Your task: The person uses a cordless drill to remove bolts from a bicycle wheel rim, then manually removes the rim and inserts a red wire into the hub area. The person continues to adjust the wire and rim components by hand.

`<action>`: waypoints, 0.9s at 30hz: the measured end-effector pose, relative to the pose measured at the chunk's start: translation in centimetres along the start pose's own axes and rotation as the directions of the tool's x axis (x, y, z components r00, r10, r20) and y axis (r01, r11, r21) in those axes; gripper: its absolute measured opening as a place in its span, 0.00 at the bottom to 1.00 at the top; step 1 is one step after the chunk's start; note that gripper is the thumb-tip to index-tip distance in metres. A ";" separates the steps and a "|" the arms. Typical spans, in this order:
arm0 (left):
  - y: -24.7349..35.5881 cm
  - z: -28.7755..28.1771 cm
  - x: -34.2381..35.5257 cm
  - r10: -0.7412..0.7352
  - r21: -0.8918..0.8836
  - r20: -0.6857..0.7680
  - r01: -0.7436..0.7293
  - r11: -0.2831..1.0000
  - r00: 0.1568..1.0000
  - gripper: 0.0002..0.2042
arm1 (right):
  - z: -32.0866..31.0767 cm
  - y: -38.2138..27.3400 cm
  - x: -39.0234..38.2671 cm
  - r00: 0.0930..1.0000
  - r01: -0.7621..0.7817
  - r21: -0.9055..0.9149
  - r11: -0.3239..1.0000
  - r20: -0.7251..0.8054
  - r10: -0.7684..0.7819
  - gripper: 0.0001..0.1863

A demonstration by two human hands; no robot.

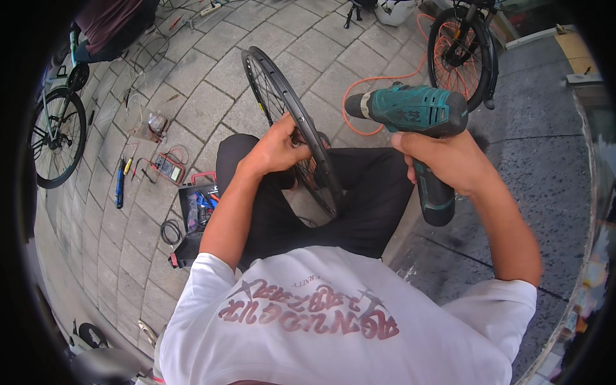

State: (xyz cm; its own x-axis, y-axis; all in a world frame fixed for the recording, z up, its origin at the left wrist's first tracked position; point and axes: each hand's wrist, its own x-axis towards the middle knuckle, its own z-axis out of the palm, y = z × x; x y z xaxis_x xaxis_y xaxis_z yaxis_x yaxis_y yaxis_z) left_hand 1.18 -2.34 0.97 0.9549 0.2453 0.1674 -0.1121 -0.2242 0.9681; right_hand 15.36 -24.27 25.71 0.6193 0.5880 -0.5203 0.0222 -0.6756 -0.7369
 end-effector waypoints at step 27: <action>-0.2 -2.5 -0.9 0.041 0.268 -0.310 0.046 0.962 0.950 0.24 | 3.5 54.1 19.7 0.739 -0.666 -0.240 0.707 -0.085 0.668 0.30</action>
State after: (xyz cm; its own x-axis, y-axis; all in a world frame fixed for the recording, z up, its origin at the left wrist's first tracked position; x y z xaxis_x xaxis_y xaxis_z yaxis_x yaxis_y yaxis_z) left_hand -0.41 -0.16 1.13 0.8173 0.5161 0.2562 0.0098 -0.4570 0.8894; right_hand 26.06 -47.72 -25.95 0.5391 -0.0542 -0.8405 -0.2086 -0.9754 -0.0709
